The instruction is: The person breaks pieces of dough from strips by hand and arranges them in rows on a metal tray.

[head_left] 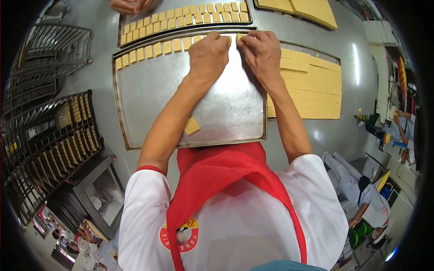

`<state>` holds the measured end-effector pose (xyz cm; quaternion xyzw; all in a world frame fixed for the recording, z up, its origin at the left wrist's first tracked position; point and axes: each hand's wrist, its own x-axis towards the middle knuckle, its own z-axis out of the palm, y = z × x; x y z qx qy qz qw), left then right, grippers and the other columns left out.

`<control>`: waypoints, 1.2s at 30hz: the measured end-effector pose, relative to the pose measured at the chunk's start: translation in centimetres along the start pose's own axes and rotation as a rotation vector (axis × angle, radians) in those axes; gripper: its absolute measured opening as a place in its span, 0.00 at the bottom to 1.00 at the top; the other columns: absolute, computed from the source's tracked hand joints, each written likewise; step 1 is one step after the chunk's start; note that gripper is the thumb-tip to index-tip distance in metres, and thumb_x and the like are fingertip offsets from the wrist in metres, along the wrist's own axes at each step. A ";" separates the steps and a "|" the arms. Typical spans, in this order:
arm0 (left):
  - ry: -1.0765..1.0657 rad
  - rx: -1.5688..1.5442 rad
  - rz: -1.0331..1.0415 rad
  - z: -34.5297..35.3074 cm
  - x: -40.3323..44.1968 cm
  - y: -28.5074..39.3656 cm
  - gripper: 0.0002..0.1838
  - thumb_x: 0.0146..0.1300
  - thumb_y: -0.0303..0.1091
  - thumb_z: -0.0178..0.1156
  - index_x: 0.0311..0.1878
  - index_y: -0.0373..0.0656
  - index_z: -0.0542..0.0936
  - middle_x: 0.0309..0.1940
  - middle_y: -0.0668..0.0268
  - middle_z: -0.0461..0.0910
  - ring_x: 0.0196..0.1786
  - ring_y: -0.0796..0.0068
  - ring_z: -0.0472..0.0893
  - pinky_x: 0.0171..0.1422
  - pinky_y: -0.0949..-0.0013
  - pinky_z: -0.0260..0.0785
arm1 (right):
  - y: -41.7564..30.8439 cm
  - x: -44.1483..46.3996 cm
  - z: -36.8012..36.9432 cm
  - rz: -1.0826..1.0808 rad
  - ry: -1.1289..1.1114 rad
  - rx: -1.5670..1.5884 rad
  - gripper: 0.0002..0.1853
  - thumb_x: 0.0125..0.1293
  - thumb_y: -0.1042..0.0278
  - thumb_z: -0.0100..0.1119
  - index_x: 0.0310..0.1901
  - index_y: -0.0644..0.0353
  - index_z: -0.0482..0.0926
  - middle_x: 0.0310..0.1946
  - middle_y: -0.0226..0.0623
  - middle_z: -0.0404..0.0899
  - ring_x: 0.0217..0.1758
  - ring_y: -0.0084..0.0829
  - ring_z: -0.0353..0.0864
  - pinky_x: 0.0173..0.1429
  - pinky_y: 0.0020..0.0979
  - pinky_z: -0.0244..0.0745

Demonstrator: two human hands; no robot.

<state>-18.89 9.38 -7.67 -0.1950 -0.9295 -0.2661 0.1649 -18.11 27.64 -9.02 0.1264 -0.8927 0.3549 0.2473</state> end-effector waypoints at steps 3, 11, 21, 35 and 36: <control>-0.145 0.046 -0.015 0.4 -0.5 0.1 0.06 0.66 0.35 0.70 0.42 0.46 0.90 0.38 0.63 0.84 0.38 0.55 0.87 0.42 0.55 0.80 | -0.3 -0.4 -0.4 -0.153 -0.054 -0.254 0.04 0.62 0.66 0.74 0.39 0.51 0.90 0.43 0.29 0.88 0.51 0.38 0.80 0.57 0.43 0.66; -0.120 0.047 -0.019 0.8 0.1 -0.2 0.06 0.67 0.34 0.70 0.44 0.46 0.90 0.39 0.63 0.85 0.40 0.56 0.88 0.44 0.55 0.80 | 0.0 0.1 0.2 -0.137 -0.059 -0.254 0.03 0.63 0.67 0.72 0.38 0.50 0.90 0.42 0.27 0.88 0.51 0.36 0.80 0.59 0.44 0.63; -0.033 -0.130 -0.109 -4.1 -2.1 -1.4 0.12 0.66 0.35 0.71 0.50 0.44 0.90 0.38 0.61 0.86 0.36 0.58 0.86 0.43 0.58 0.78 | -5.5 -1.7 -3.2 0.025 -0.418 0.149 0.16 0.64 0.65 0.72 0.51 0.60 0.86 0.44 0.43 0.86 0.51 0.50 0.82 0.56 0.48 0.78; -0.033 -0.489 -0.665 -10.1 -12.0 -1.3 0.15 0.71 0.31 0.70 0.57 0.35 0.87 0.38 0.60 0.88 0.36 0.75 0.85 0.41 0.70 0.78 | -13.1 -7.0 -0.3 -0.063 -0.640 0.238 0.24 0.57 0.72 0.74 0.56 0.60 0.80 0.46 0.45 0.78 0.46 0.48 0.84 0.46 0.46 0.82; -0.033 -0.670 -0.694 -9.9 -11.9 -1.0 0.18 0.71 0.30 0.71 0.59 0.32 0.86 0.39 0.63 0.88 0.38 0.79 0.85 0.42 0.73 0.79 | -12.9 -6.7 -0.6 -0.069 -0.647 0.236 0.24 0.57 0.72 0.74 0.56 0.60 0.80 0.46 0.45 0.78 0.46 0.48 0.84 0.46 0.46 0.82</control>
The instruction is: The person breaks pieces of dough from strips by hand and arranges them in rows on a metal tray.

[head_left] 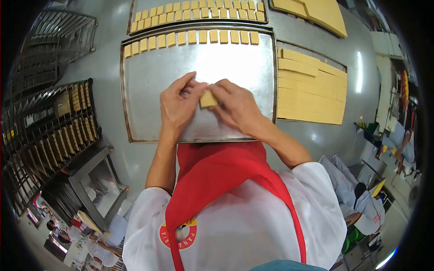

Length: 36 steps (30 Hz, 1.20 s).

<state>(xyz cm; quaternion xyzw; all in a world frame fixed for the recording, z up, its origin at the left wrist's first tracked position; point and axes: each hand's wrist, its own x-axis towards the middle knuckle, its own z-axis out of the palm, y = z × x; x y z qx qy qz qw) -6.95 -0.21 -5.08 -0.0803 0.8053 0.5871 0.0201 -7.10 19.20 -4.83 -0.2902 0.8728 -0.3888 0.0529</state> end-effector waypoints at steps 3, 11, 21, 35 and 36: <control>-0.189 -0.329 -0.178 0.7 0.5 0.8 0.23 0.69 0.28 0.73 0.64 0.29 0.83 0.42 0.64 0.88 0.42 0.82 0.85 0.44 0.76 0.80 | 0.5 -0.1 -1.2 0.075 0.148 0.201 0.28 0.58 0.76 0.76 0.62 0.60 0.81 0.53 0.45 0.82 0.45 0.47 0.87 0.48 0.40 0.83; -0.217 -0.633 -0.327 2.8 1.4 1.0 0.15 0.73 0.35 0.71 0.55 0.34 0.85 0.37 0.67 0.85 0.34 0.83 0.82 0.39 0.78 0.76 | 2.4 -0.8 -2.2 0.492 0.219 1.053 0.25 0.62 0.84 0.73 0.62 0.61 0.86 0.53 0.32 0.83 0.49 0.21 0.82 0.51 0.24 0.84; -0.390 -0.548 -0.365 3.6 1.4 2.0 0.12 0.72 0.38 0.72 0.47 0.39 0.85 0.29 0.74 0.80 0.28 0.86 0.75 0.30 0.80 0.62 | 1.5 -1.3 -1.7 0.386 0.451 0.826 0.20 0.66 0.83 0.71 0.59 0.63 0.87 0.54 0.37 0.87 0.53 0.25 0.86 0.59 0.27 0.83; -0.315 -0.271 -0.221 3.5 0.4 2.0 0.11 0.75 0.31 0.65 0.51 0.31 0.88 0.35 0.67 0.88 0.29 0.87 0.73 0.33 0.80 0.65 | 2.2 -1.3 -3.0 0.278 0.531 0.451 0.20 0.63 0.79 0.72 0.58 0.61 0.87 0.47 0.38 0.87 0.51 0.29 0.87 0.55 0.30 0.83; -0.298 -0.234 -0.207 3.5 0.2 1.9 0.12 0.76 0.30 0.63 0.52 0.31 0.88 0.36 0.66 0.88 0.29 0.86 0.73 0.34 0.80 0.66 | 2.6 -0.7 -4.0 0.233 0.598 0.322 0.20 0.64 0.75 0.73 0.58 0.62 0.87 0.44 0.38 0.87 0.49 0.29 0.87 0.51 0.31 0.82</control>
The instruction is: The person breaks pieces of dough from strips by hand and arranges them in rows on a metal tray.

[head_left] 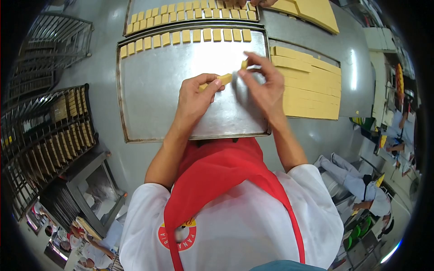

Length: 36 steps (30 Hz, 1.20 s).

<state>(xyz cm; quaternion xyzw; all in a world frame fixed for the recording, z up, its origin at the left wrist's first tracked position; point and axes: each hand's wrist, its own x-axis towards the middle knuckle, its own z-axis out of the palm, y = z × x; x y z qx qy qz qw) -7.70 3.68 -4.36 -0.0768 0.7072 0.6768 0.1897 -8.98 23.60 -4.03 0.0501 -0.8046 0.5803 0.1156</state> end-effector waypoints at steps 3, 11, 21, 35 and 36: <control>0.013 -0.004 -0.010 0.1 -0.6 0.1 0.13 0.76 0.30 0.63 0.53 0.30 0.88 0.37 0.65 0.88 0.29 0.86 0.72 0.35 0.79 0.66 | 0.9 3.5 -1.9 -0.126 0.105 -0.132 0.18 0.63 0.75 0.74 0.56 0.62 0.87 0.42 0.40 0.88 0.45 0.31 0.87 0.49 0.30 0.81; 0.023 -0.017 0.003 0.7 -2.0 -0.3 0.13 0.76 0.30 0.64 0.55 0.29 0.87 0.37 0.64 0.89 0.29 0.86 0.72 0.35 0.79 0.67 | 9.3 7.1 -3.9 -0.223 -0.028 -0.605 0.21 0.61 0.61 0.74 0.55 0.62 0.88 0.57 0.49 0.80 0.60 0.53 0.80 0.65 0.47 0.76; 0.137 -0.040 -0.004 -0.1 -4.8 -0.3 0.13 0.74 0.28 0.65 0.55 0.27 0.86 0.37 0.63 0.89 0.29 0.85 0.72 0.36 0.79 0.67 | 10.3 7.9 -3.9 -0.243 -0.016 -0.618 0.22 0.61 0.64 0.73 0.57 0.58 0.88 0.57 0.49 0.81 0.59 0.52 0.81 0.65 0.47 0.76; 0.561 0.812 0.506 -18.4 -1.6 -0.5 0.07 0.68 0.30 0.67 0.45 0.39 0.89 0.42 0.57 0.89 0.44 0.48 0.87 0.50 0.54 0.79 | -1.4 -1.7 5.3 -0.265 -0.181 -0.585 0.17 0.63 0.70 0.73 0.54 0.60 0.87 0.52 0.48 0.84 0.56 0.51 0.82 0.62 0.46 0.77; 0.559 0.805 0.508 -19.6 -0.8 -0.9 0.07 0.68 0.30 0.67 0.45 0.39 0.89 0.42 0.57 0.89 0.44 0.48 0.87 0.50 0.54 0.79 | -2.2 -2.1 6.9 -0.252 -0.221 -0.598 0.17 0.62 0.70 0.73 0.54 0.60 0.87 0.52 0.47 0.84 0.55 0.50 0.81 0.61 0.46 0.76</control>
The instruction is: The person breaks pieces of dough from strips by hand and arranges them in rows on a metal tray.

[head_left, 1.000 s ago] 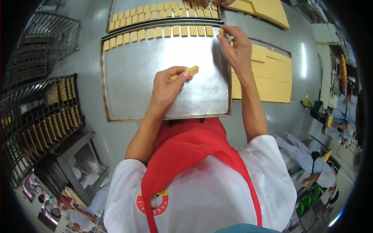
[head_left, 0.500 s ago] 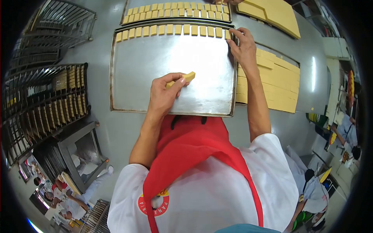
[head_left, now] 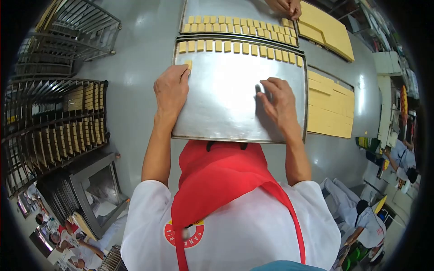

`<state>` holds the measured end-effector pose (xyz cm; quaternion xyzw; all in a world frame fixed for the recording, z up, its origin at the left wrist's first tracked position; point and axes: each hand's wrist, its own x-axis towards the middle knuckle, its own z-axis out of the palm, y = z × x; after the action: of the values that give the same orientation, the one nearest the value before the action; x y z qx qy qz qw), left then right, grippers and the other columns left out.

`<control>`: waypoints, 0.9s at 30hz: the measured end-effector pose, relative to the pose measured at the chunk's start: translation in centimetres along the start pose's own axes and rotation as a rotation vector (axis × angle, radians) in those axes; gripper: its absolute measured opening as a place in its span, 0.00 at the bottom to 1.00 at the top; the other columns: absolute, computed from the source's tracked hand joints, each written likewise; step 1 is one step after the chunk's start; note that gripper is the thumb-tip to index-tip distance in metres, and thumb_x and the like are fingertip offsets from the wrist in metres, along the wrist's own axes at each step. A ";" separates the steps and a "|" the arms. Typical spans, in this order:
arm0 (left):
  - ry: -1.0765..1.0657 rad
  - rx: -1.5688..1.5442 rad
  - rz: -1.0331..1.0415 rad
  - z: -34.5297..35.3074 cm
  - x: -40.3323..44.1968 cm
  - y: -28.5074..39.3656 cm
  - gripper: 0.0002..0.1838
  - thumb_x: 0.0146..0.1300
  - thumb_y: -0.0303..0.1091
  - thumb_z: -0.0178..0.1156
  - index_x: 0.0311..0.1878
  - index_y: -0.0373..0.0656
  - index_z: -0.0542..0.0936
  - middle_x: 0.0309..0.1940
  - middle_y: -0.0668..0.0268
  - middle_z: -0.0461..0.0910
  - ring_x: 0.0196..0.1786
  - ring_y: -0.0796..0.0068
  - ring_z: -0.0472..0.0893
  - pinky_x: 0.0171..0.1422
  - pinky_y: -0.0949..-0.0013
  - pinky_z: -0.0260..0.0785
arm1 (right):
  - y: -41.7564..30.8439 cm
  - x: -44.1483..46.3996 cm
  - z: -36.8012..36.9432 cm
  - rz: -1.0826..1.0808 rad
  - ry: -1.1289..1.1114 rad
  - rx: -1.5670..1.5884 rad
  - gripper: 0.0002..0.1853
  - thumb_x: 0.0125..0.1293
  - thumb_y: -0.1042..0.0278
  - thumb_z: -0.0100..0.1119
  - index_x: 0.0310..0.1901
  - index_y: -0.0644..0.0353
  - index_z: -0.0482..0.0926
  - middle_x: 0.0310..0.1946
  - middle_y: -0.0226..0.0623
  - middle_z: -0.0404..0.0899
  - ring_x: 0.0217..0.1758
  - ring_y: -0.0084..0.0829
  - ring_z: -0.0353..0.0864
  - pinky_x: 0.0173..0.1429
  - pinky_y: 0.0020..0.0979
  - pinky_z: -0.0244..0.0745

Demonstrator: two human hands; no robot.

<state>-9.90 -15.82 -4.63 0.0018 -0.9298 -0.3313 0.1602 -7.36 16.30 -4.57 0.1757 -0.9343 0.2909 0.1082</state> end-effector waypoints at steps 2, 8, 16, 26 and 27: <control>0.036 0.097 0.164 0.2 1.3 -2.3 0.04 0.66 0.28 0.67 0.42 0.42 0.88 0.41 0.61 0.88 0.43 0.52 0.87 0.48 0.54 0.78 | -2.3 0.4 1.8 -0.004 -0.011 -0.007 0.17 0.62 0.71 0.73 0.53 0.59 0.86 0.51 0.44 0.83 0.54 0.48 0.80 0.61 0.46 0.75; 0.022 0.165 0.230 1.1 2.3 -5.3 0.07 0.65 0.28 0.71 0.45 0.48 0.90 0.43 0.65 0.87 0.41 0.57 0.86 0.46 0.57 0.79 | -6.0 1.2 4.7 0.015 -0.055 -0.094 0.16 0.62 0.72 0.73 0.52 0.57 0.85 0.51 0.40 0.80 0.54 0.45 0.78 0.61 0.45 0.73; -0.011 0.175 0.184 1.2 2.2 -5.3 0.07 0.66 0.32 0.71 0.46 0.49 0.90 0.37 0.64 0.82 0.38 0.57 0.85 0.41 0.56 0.77 | -8.0 3.7 6.8 -0.006 0.044 0.067 0.12 0.63 0.74 0.71 0.49 0.61 0.88 0.46 0.41 0.86 0.49 0.44 0.83 0.54 0.42 0.78; -0.269 -0.508 -0.062 -2.2 1.7 -1.0 0.28 0.64 0.25 0.71 0.69 0.47 0.83 0.49 0.59 0.91 0.49 0.67 0.90 0.56 0.65 0.79 | -10.6 9.6 9.0 0.764 -0.330 1.276 0.18 0.74 0.59 0.70 0.51 0.69 0.86 0.43 0.42 0.89 0.42 0.31 0.89 0.47 0.31 0.86; -0.283 -0.512 -0.029 -2.1 1.7 -0.9 0.29 0.64 0.26 0.70 0.70 0.44 0.81 0.52 0.52 0.89 0.46 0.58 0.91 0.55 0.59 0.82 | -10.5 9.7 9.4 0.801 -0.361 1.378 0.17 0.74 0.59 0.70 0.50 0.69 0.86 0.42 0.42 0.89 0.42 0.31 0.89 0.47 0.30 0.86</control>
<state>-10.97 -17.97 -3.15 -0.0718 -0.8291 -0.5542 0.0196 -13.06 0.22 -3.93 -0.1002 -0.5406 0.7840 -0.2882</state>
